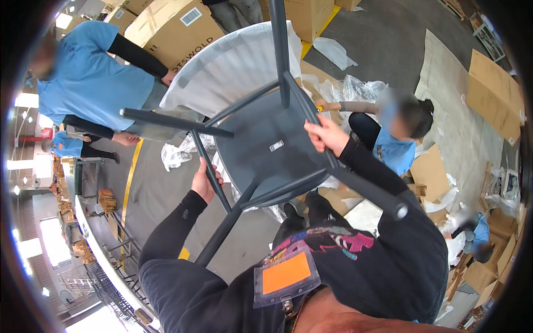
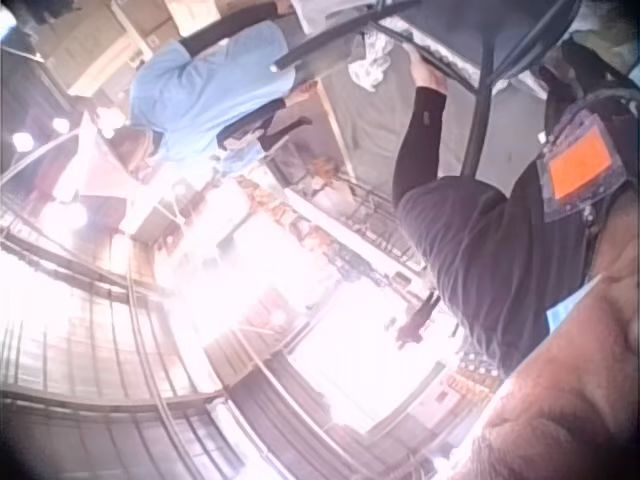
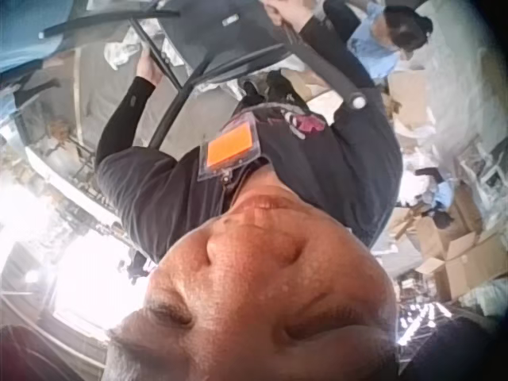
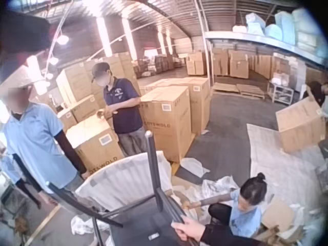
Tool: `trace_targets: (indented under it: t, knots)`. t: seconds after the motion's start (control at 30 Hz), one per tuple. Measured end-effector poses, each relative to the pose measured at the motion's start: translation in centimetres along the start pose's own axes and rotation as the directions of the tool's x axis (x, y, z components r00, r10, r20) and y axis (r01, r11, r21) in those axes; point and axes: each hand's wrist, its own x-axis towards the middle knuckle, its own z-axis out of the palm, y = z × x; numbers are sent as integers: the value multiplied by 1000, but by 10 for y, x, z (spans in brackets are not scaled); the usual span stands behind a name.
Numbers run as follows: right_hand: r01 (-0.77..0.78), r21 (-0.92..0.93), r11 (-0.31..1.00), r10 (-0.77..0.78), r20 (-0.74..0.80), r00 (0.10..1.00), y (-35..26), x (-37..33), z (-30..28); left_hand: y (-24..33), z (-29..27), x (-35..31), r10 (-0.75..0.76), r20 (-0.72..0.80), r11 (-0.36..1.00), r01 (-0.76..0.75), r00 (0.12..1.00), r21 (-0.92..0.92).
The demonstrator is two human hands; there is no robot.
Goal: The person unpacks black chairs from cardboard boxes and plastic wrapping in a warehouse. They remove protective materials, lift each chair, and place it upright among other chairs. Other workers are visible in the background performing similar tasks.
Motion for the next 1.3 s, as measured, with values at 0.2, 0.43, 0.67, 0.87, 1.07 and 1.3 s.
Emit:
trace_targets:
  t: [0.2,0.43,0.67,0.87,1.07,1.3]
  knots:
    - [119,-34,992,-115,100,988,-70,-84,54,40,10,-122,143,253,988,-154,957,24]
    - [335,-117,935,-307,204,929,-126,-171,129,65,-4,-254,409,364,893,-449,837,28]
    - [350,27,937,-332,384,861,-171,-249,176,57,-8,-357,723,421,638,-763,548,-103]
    - [118,171,978,-200,610,767,-206,-282,186,16,24,-419,889,254,437,-874,382,-214]
    - [-36,173,984,-91,672,735,-243,-299,192,-27,81,-482,937,-37,325,-904,348,-278]
    - [-338,-8,941,166,882,441,-302,-267,222,-68,140,-531,863,-403,187,-933,305,-307]
